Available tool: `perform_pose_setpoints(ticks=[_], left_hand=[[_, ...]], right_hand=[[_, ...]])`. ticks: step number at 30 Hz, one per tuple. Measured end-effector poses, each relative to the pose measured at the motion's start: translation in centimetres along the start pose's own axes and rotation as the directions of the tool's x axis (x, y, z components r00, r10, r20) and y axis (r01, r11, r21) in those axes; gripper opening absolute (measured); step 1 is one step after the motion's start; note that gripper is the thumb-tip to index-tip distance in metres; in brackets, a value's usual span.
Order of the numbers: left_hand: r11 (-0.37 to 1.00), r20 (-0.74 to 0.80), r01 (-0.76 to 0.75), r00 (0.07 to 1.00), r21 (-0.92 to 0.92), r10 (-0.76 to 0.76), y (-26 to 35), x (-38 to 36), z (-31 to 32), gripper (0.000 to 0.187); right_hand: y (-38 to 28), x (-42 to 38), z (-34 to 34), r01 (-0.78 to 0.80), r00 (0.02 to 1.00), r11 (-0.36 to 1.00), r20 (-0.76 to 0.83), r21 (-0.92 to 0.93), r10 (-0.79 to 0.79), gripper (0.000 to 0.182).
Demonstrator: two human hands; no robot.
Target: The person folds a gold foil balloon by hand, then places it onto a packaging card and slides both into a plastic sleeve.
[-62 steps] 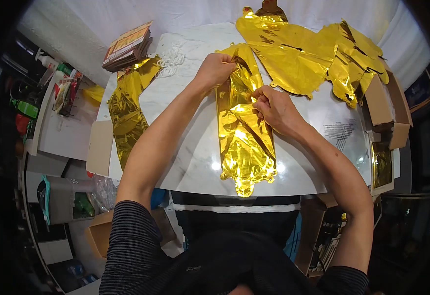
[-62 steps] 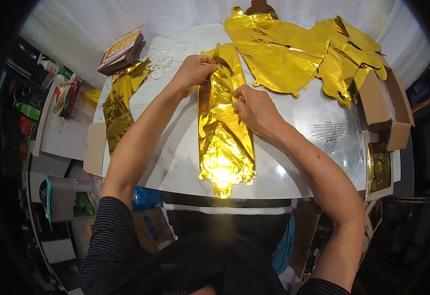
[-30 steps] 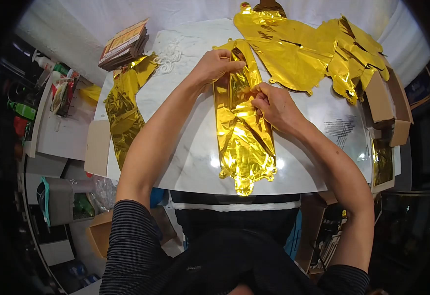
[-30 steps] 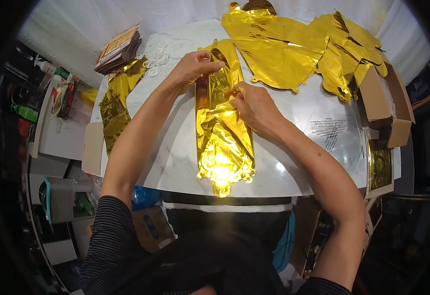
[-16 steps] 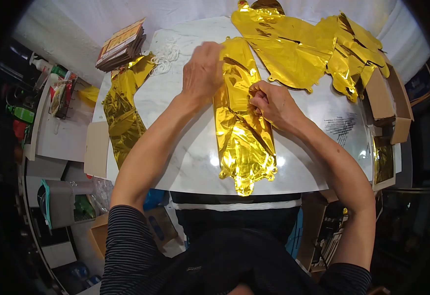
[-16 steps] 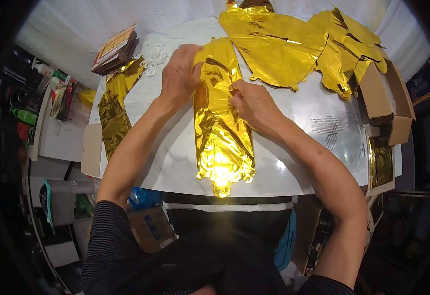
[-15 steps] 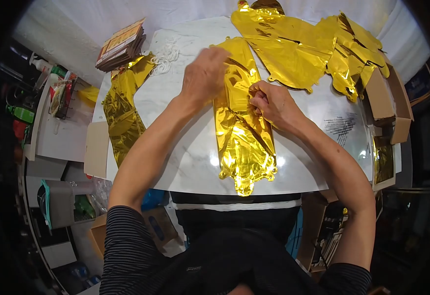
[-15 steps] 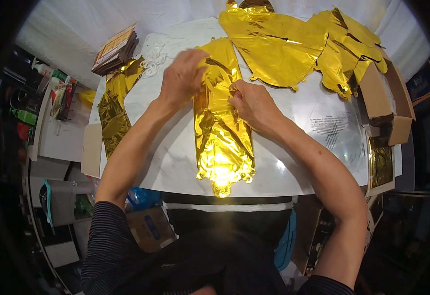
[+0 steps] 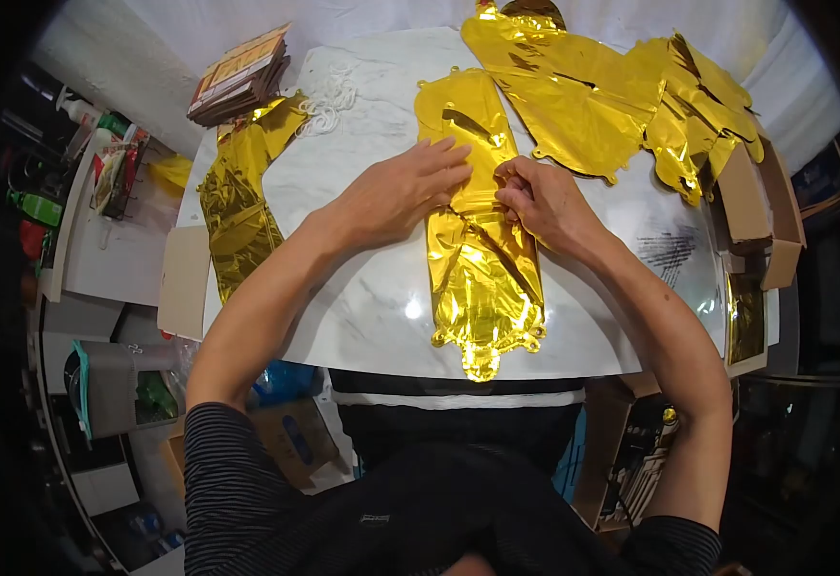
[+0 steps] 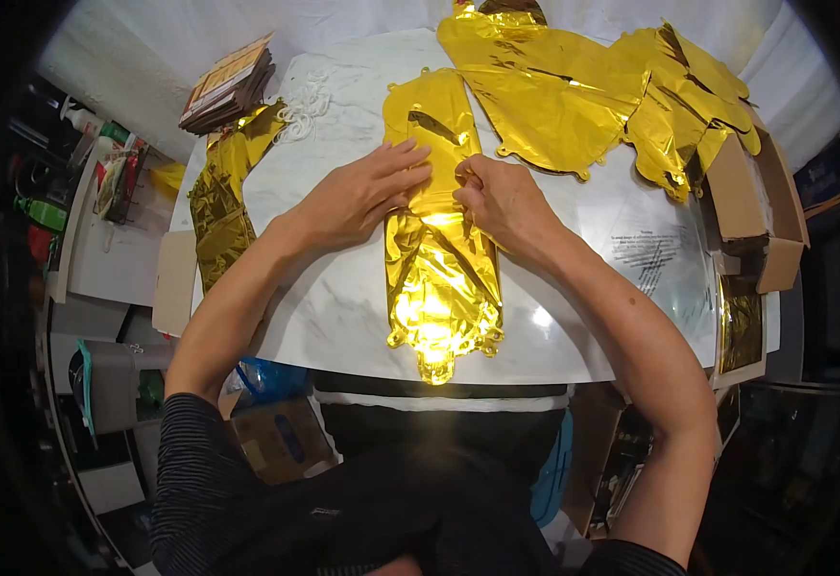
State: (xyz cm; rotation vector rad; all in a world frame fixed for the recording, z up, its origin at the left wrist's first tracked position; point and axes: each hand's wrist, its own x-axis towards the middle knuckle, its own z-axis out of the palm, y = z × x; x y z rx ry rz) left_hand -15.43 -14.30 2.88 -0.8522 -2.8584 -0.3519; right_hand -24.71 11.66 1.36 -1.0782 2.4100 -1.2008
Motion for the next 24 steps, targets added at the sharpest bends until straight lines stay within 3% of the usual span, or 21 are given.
perform_pose_setpoints(ticks=[4,9,11,13,15,16,17,20,21,24], left_hand=[[0.995,0.036,-0.09,0.995,-0.031,0.092,2.1,-2.7,-1.3,0.061],[0.997,0.025,-0.068,0.997,-0.032,0.068,2.1,-4.2,-0.4,0.06],[0.997,0.041,-0.037,0.998,-0.073,0.04,2.2,-4.2,-0.6,0.061],[0.997,0.031,-0.042,0.999,-0.07,0.044,1.9,-4.2,-0.4,0.062],[0.996,0.021,-0.036,0.999,-0.076,0.038,1.9,-4.5,0.0,0.062],[0.997,0.018,-0.032,0.999,-0.073,0.033,1.9,-4.5,-0.1,0.061],[0.997,0.015,-0.031,0.999,-0.071,0.033,2.0,-4.4,-0.1,0.061],[0.997,0.001,-0.049,0.999,-0.054,0.049,2.0,-4.3,-0.1,0.06],[0.997,0.001,-0.053,0.999,-0.059,0.053,2.0,-4.2,0.0,0.06],[0.997,-0.008,-0.074,0.997,-0.035,0.074,2.0,-4.3,0.0,0.061]], right_hand=[[-0.4,0.2,-0.1,-0.035,0.999,0.999,0.024,0.038,0.034,0.023],[-0.7,0.1,-0.7,-0.127,0.987,0.99,0.103,0.064,0.12,0.022],[-0.7,-0.2,-1.2,-0.175,0.979,0.925,0.16,0.338,0.126,0.023],[-0.4,-1.3,-3.0,-0.229,0.965,0.885,0.214,0.404,0.152,0.022],[0.9,-3.0,-4.6,0.144,0.989,0.989,-0.048,0.02,-0.143,0.017],[0.2,-3.9,-5.9,0.262,0.96,0.923,-0.023,-0.283,-0.28,0.015],[0.0,-5.0,-6.1,0.259,0.961,0.923,-0.016,-0.286,-0.274,0.015],[0.4,-7.2,-6.7,0.589,0.802,0.646,0.25,-0.485,-0.543,0.025],[0.3,-7.4,-6.6,0.585,0.805,0.649,0.251,-0.487,-0.537,0.025],[0.0,-7.6,-6.0,0.683,0.711,0.493,0.336,-0.538,-0.618,0.035]])
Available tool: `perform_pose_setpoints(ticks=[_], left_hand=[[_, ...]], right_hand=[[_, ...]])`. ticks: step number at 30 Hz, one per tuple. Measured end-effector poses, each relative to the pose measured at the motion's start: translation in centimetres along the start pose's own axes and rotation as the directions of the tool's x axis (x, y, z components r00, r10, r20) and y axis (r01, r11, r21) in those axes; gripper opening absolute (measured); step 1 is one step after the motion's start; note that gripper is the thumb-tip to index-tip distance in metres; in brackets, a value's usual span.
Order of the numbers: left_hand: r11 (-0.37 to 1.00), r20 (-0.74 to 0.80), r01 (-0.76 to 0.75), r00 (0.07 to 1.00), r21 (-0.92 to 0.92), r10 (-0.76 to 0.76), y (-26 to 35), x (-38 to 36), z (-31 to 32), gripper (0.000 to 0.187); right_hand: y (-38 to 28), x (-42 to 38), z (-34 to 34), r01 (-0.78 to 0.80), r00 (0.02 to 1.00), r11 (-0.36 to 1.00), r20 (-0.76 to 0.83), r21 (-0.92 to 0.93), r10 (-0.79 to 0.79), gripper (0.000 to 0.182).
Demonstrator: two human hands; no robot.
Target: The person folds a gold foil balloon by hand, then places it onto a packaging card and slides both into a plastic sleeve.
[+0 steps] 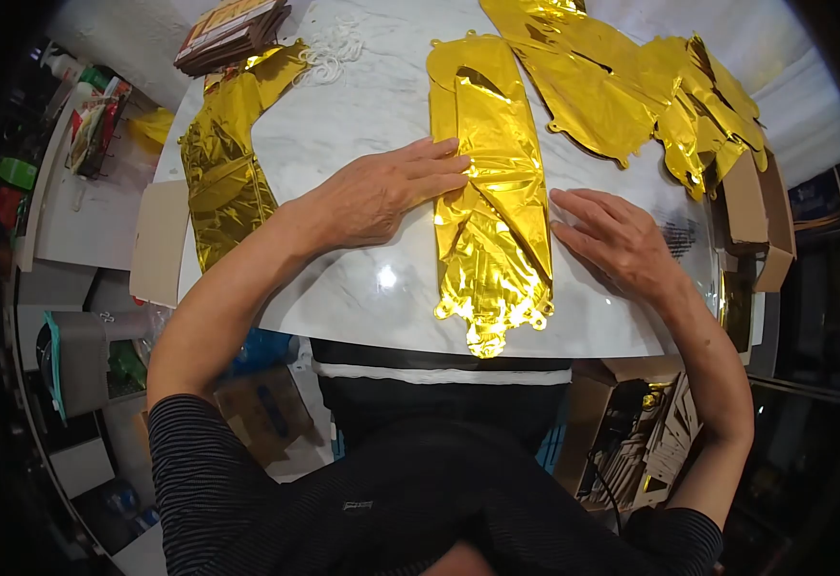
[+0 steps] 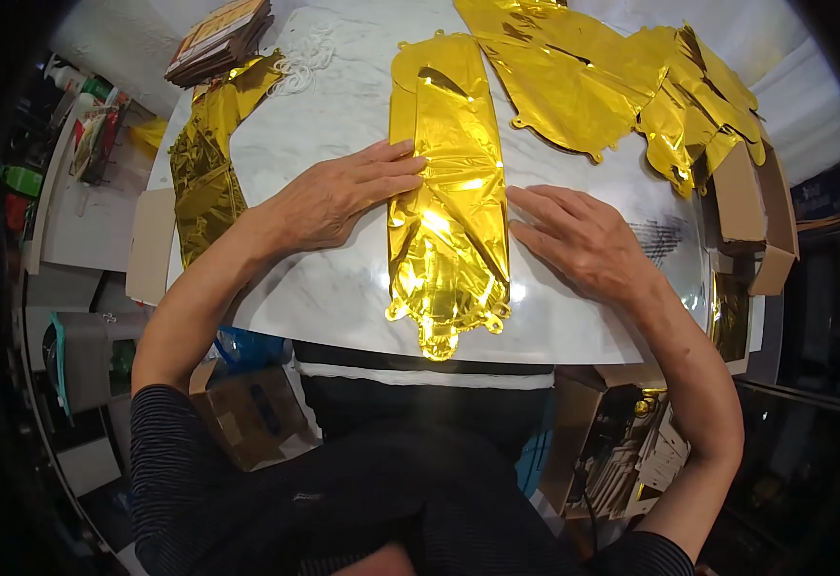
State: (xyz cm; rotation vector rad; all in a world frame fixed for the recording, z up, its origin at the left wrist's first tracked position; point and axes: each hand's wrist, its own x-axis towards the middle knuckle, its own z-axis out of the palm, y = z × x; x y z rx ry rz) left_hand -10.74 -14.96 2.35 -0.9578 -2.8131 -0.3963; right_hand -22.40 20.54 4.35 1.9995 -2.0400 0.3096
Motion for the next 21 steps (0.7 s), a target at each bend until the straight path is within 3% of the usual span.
perform_pose_setpoints(ticks=[6,11,15,21], left_hand=[[0.994,0.019,0.076,0.997,-0.081,-0.075,0.0,-0.1,0.3,0.065],[0.984,0.036,0.129,0.991,-0.121,-0.126,0.5,0.1,0.0,0.058],[0.995,0.024,0.069,0.997,-0.076,-0.067,0.4,0.0,0.3,0.054],[0.99,0.013,0.08,0.997,-0.115,-0.079,0.8,-0.1,-0.1,0.056]], right_hand=[[0.4,2.2,1.3,0.025,1.0,0.999,-0.021,0.044,-0.024,0.031],[0.5,3.5,1.7,-0.002,0.998,0.999,-0.062,0.049,0.005,0.033],[0.9,3.7,2.1,0.057,0.998,0.998,-0.03,0.037,-0.056,0.037],[1.5,2.9,3.5,-0.026,0.999,0.978,-0.033,0.208,0.033,0.032]])
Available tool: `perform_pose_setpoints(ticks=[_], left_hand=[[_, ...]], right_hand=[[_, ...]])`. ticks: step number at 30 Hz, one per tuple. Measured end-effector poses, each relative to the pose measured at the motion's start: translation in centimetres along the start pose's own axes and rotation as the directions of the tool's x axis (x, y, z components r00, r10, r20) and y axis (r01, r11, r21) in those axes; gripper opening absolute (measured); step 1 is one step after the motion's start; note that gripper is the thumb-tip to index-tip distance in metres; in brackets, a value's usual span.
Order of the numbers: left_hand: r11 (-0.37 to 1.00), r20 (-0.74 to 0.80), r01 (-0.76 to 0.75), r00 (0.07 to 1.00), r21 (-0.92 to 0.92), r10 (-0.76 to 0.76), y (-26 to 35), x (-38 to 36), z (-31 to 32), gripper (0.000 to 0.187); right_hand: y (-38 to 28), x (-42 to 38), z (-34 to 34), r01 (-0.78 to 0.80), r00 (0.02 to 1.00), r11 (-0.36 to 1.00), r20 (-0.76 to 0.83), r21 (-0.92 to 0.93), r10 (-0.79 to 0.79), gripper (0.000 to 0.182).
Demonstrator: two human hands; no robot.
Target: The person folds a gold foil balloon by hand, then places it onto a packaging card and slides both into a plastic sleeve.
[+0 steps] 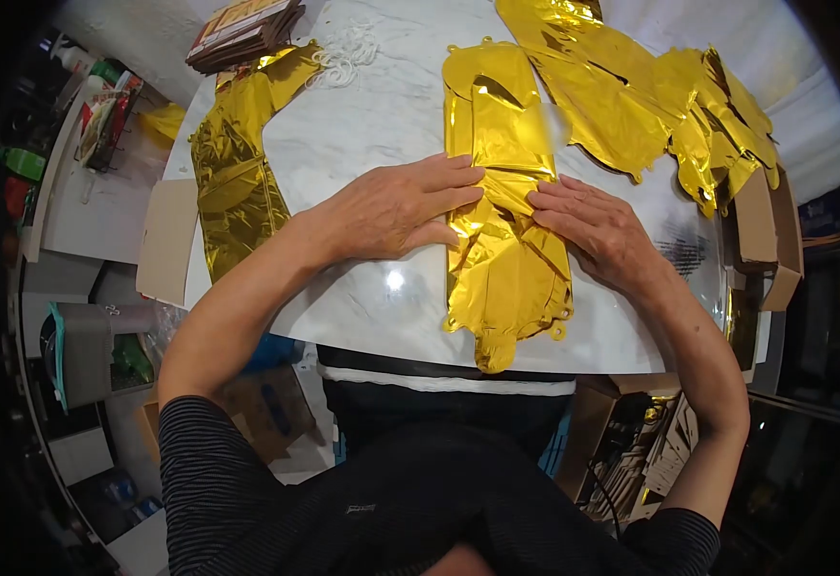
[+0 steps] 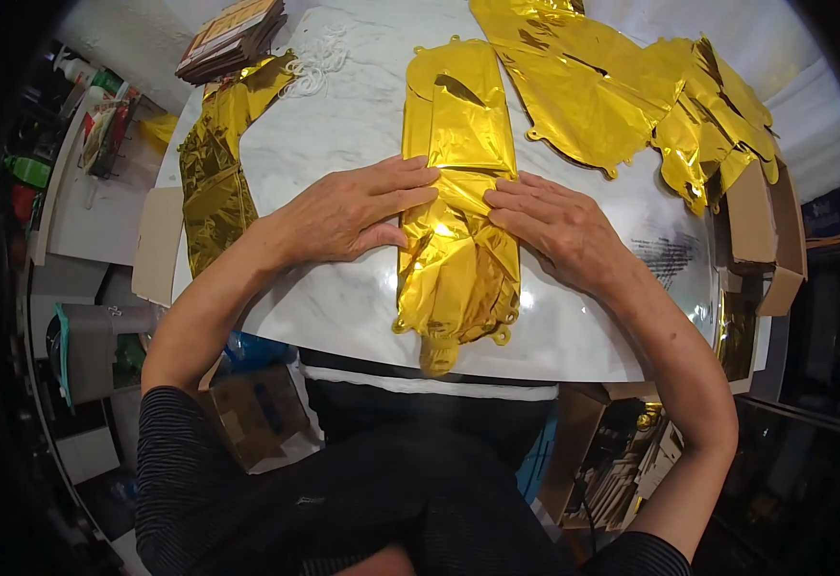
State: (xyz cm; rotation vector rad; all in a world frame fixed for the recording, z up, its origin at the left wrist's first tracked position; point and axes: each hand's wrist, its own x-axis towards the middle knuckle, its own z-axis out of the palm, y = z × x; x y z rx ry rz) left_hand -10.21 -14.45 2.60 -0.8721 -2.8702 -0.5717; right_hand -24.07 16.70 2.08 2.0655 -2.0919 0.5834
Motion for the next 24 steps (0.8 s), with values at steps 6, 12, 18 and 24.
perform_pose_setpoints(ticks=[6,12,18,24], left_hand=[[1.0,0.043,0.014,0.999,0.0,-0.014,0.2,0.0,-0.2,0.052],[1.0,0.099,0.001,0.995,-0.003,-0.001,1.7,-0.9,-0.8,0.052],[0.977,0.097,0.114,0.99,-0.179,-0.098,3.4,-1.0,-1.1,0.058],[0.997,-0.144,0.037,0.988,-0.07,-0.047,2.0,-0.8,0.8,0.044]], right_hand=[[-0.1,-0.3,0.5,-0.085,0.995,0.994,-0.036,0.075,0.088,0.027],[-2.0,-0.7,-0.6,-0.127,0.988,0.97,-0.059,0.206,0.142,0.031],[-3.9,0.2,-1.9,-0.623,0.748,0.538,0.23,0.568,0.623,0.019],[-1.8,1.4,-1.5,-0.692,0.647,0.364,0.313,0.623,0.696,0.033]])
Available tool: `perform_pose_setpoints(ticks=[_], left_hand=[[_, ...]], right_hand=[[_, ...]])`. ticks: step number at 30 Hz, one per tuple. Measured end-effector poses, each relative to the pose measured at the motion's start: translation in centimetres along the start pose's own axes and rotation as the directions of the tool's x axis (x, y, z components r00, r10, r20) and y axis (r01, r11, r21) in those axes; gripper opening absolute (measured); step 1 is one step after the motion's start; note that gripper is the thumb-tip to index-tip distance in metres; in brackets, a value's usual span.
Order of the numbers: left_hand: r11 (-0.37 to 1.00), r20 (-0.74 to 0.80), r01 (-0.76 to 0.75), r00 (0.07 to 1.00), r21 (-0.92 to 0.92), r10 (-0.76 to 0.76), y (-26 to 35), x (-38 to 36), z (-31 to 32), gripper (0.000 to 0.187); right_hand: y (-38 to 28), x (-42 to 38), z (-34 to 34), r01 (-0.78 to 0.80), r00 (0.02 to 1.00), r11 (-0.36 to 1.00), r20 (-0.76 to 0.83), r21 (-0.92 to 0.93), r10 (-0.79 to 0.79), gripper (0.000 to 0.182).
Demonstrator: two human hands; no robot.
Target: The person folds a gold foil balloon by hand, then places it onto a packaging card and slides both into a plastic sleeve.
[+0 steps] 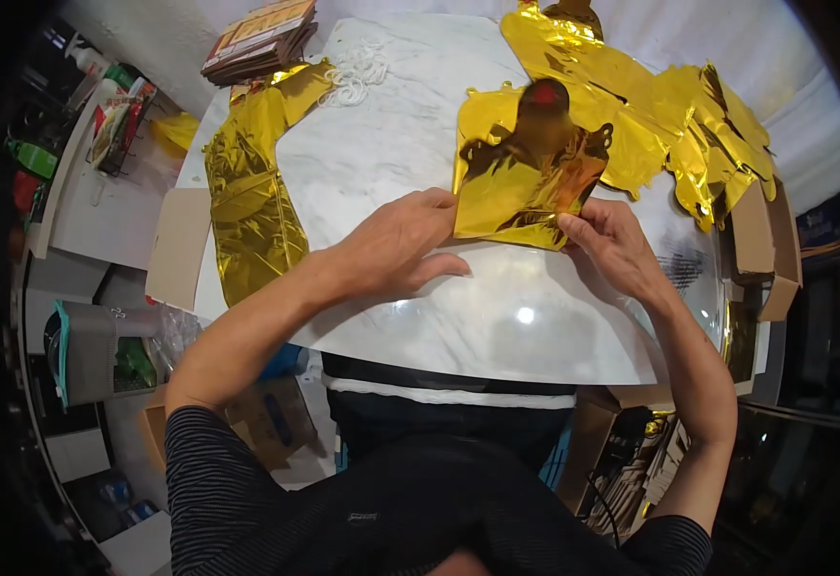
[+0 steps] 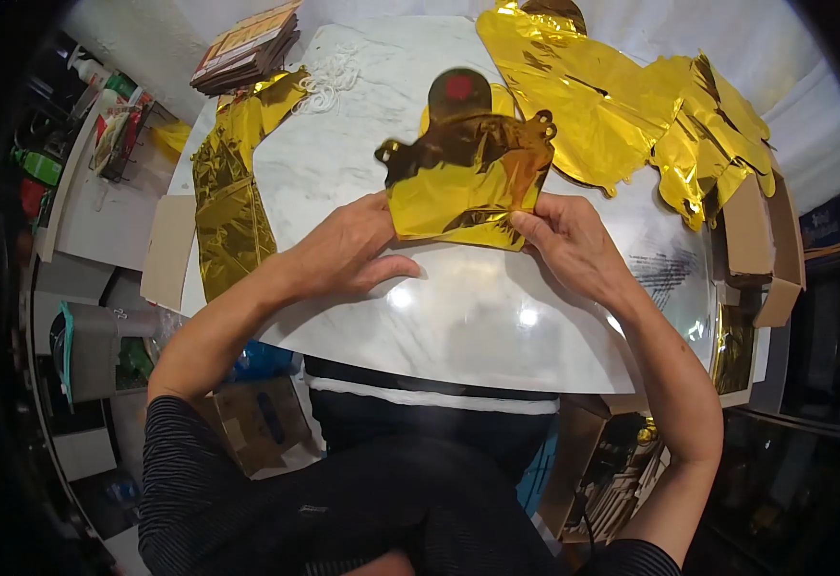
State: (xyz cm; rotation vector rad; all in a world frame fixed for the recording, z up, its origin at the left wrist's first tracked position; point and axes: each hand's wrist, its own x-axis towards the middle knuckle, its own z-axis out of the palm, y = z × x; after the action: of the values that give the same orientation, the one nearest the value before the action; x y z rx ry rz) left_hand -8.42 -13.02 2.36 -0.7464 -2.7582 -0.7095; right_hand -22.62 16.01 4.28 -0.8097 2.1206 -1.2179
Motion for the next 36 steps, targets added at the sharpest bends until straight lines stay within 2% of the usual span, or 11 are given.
perform_pose_setpoints(ticks=[4,5,8,10,11,13,18,20,24,26,36], left_hand=[[0.966,0.018,0.223,0.975,-0.13,-0.223,1.0,0.7,-0.2,0.047],[0.921,-0.042,0.281,0.952,-0.271,-0.303,1.0,1.2,0.1,0.05],[0.811,-0.11,0.335,0.894,-0.479,-0.434,1.2,2.4,0.5,0.058],[0.606,0.031,0.417,0.84,-0.677,-0.542,1.0,3.0,0.6,0.053],[0.606,0.033,0.417,0.84,-0.677,-0.541,0.8,3.2,0.6,0.053],[0.516,0.191,0.599,0.746,-0.613,-0.639,0.7,3.7,0.3,0.052],[0.511,0.201,0.629,0.723,-0.586,-0.661,0.6,3.9,-0.4,0.056],[0.401,0.186,0.544,0.734,-0.737,-0.654,-0.2,3.3,0.2,0.062],[0.462,0.114,0.504,0.756,-0.73,-0.645,0.4,2.2,-0.2,0.064],[0.66,0.077,0.559,0.789,-0.503,-0.609,1.3,1.9,-1.1,0.065],[0.705,-0.023,0.614,0.748,-0.355,-0.663,2.0,1.5,-0.4,0.051]], right_hand=[[1.4,0.5,0.0,-0.058,0.998,0.982,-0.008,0.18,0.06,0.027],[1.7,0.8,-0.1,-0.076,0.997,0.968,0.017,0.238,0.074,0.029],[1.3,1.9,-0.9,-0.149,0.986,0.975,0.095,0.165,0.135,0.03],[0.9,2.4,-0.7,-0.138,0.989,0.976,0.084,0.167,0.125,0.029],[0.6,2.6,-0.8,-0.169,0.982,0.966,0.114,0.197,0.149,0.027],[0.7,3.1,-0.8,-0.203,0.974,0.952,0.147,0.229,0.172,0.026],[0.9,3.7,-0.8,-0.255,0.964,0.939,0.129,0.232,0.231,0.027],[0.6,3.7,-0.7,-0.256,0.965,0.939,0.116,0.23,0.235,0.028],[0.5,3.7,-0.7,-0.254,0.966,0.943,0.105,0.214,0.236,0.031],[0.5,3.7,-0.8,-0.254,0.966,0.946,0.106,0.201,0.236,0.031],[-0.1,3.4,-0.5,-0.178,0.981,0.973,0.098,0.147,0.165,0.027]])
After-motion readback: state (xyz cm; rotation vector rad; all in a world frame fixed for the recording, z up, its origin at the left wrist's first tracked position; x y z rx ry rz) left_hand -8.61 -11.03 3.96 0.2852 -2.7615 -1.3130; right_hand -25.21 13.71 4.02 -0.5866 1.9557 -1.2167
